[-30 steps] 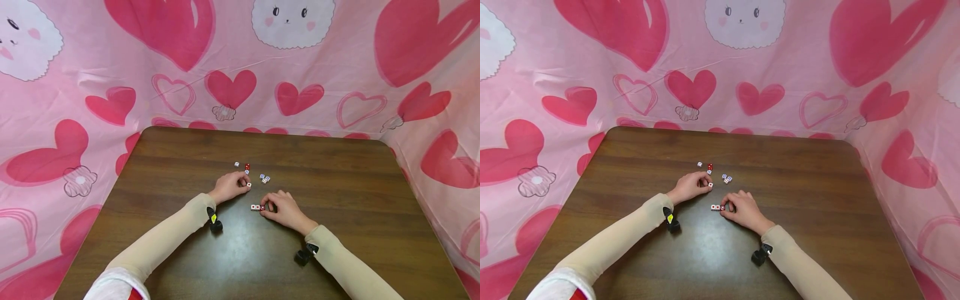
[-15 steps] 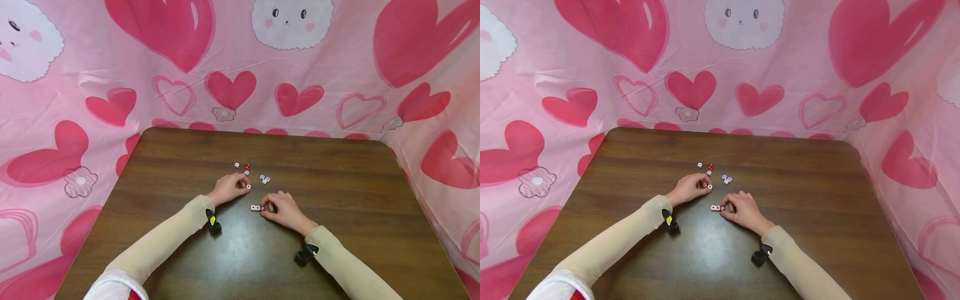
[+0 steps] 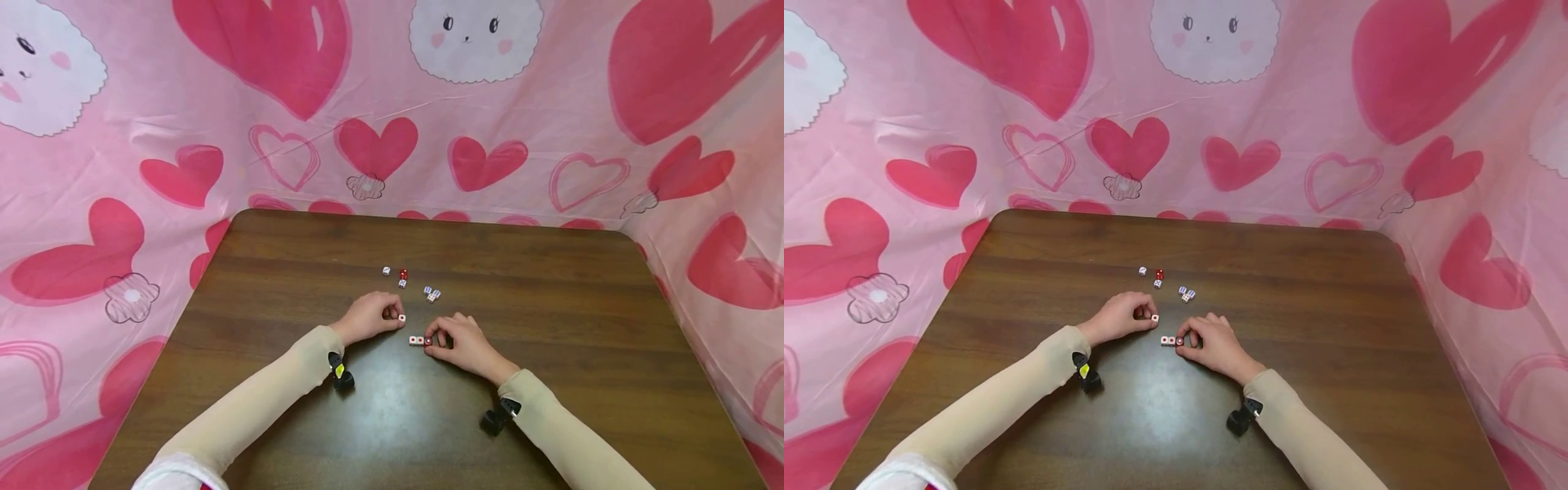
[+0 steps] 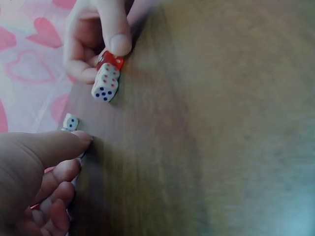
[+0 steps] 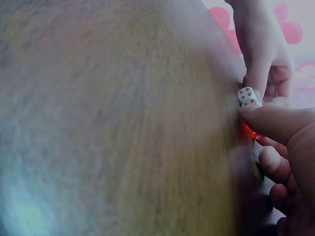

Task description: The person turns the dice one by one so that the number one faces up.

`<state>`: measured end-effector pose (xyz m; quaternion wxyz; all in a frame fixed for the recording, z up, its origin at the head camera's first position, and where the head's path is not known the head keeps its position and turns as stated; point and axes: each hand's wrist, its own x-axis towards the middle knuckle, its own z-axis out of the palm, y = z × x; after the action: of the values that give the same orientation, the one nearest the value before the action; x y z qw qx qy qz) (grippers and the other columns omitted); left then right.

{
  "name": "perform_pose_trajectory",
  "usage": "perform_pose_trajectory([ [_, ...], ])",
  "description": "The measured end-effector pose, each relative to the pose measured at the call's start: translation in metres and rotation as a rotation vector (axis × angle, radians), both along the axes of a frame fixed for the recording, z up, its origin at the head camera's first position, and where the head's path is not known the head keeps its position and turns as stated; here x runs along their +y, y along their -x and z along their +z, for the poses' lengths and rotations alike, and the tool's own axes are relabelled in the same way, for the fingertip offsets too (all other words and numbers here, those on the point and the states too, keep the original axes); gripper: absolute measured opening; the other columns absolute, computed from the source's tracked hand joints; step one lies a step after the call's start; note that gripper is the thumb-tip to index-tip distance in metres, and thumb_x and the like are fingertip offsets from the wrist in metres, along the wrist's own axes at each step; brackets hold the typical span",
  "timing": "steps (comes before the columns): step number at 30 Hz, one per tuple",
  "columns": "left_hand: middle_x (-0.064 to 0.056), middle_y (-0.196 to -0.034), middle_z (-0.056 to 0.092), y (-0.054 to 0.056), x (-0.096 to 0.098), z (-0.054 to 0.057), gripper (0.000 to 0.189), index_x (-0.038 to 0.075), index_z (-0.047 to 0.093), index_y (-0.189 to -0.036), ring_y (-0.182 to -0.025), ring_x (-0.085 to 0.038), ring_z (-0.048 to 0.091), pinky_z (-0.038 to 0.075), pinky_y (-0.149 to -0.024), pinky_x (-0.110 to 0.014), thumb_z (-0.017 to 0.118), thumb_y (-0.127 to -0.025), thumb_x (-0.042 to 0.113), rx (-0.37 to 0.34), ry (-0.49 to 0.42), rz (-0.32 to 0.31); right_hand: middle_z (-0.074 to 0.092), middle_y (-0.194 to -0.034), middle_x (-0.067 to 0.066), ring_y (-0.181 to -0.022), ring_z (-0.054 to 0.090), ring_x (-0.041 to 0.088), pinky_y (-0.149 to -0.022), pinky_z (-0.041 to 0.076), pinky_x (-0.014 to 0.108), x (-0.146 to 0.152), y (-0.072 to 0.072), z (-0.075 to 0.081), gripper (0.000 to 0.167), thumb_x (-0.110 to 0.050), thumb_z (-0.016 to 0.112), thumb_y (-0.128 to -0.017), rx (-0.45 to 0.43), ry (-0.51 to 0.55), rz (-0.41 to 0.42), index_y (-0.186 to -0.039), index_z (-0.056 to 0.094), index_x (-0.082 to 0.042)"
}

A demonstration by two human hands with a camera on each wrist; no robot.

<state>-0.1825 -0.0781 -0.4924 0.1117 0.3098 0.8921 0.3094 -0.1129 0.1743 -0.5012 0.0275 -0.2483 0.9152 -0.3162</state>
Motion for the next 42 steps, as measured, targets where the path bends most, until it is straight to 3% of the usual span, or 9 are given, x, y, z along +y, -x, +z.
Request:
perform_pose_trajectory([
  [9,0.011,-0.083,0.064,-0.017,-0.005,0.005,0.013,0.019,0.07,-0.091,-0.084,-0.009,0.055,0.045,-0.078,-0.029,0.083,-0.09,0.022,-0.009,0.01,-0.047,0.052,-0.073,-0.015,-0.073,0.038,0.006,-0.074,0.029,0.033,0.0,0.0,0.001,0.022,-0.027,0.087,-0.085,0.012,0.013,-0.006,-0.099,0.071,-0.022],
  [17,0.014,-0.082,0.065,-0.029,-0.005,0.005,0.015,0.02,0.07,-0.091,-0.08,-0.007,0.048,0.038,-0.078,-0.03,0.085,-0.088,0.024,0.002,-0.002,-0.051,0.053,-0.074,-0.014,-0.074,0.038,0.005,-0.075,0.029,0.033,0.002,0.001,0.0,0.023,-0.03,0.086,-0.086,0.008,0.028,0.009,-0.101,0.07,-0.024],
  [27,0.017,-0.08,0.065,-0.036,-0.003,0.002,0.016,0.021,0.071,-0.093,-0.08,-0.008,0.047,0.037,-0.082,-0.035,0.085,-0.088,0.027,0.053,-0.002,-0.04,0.052,-0.077,-0.021,-0.075,0.039,0.005,-0.076,0.029,0.034,0.008,0.004,-0.005,0.02,-0.024,0.084,-0.089,-0.055,0.064,0.033,-0.104,0.072,-0.026],
  [34,0.015,-0.082,0.063,-0.039,0.0,-0.003,0.016,0.022,0.072,-0.096,-0.08,-0.01,0.046,0.036,-0.082,-0.036,0.084,-0.088,0.029,0.046,0.009,-0.022,0.052,-0.076,-0.02,-0.073,0.039,0.005,-0.076,0.03,0.034,0.006,0.001,-0.004,0.02,-0.023,0.085,-0.088,-0.047,0.065,0.018,-0.103,0.072,-0.025],
  [42,0.014,-0.08,0.063,-0.041,0.0,-0.006,0.017,0.023,0.07,-0.093,-0.08,-0.009,0.046,0.036,-0.08,-0.034,0.084,-0.086,0.028,0.108,-0.015,-0.022,0.05,-0.074,-0.022,-0.073,0.039,0.004,-0.076,0.031,0.033,0.006,0.001,-0.006,0.02,-0.024,0.085,-0.087,-0.016,0.052,0.016,-0.102,0.072,-0.025],
])
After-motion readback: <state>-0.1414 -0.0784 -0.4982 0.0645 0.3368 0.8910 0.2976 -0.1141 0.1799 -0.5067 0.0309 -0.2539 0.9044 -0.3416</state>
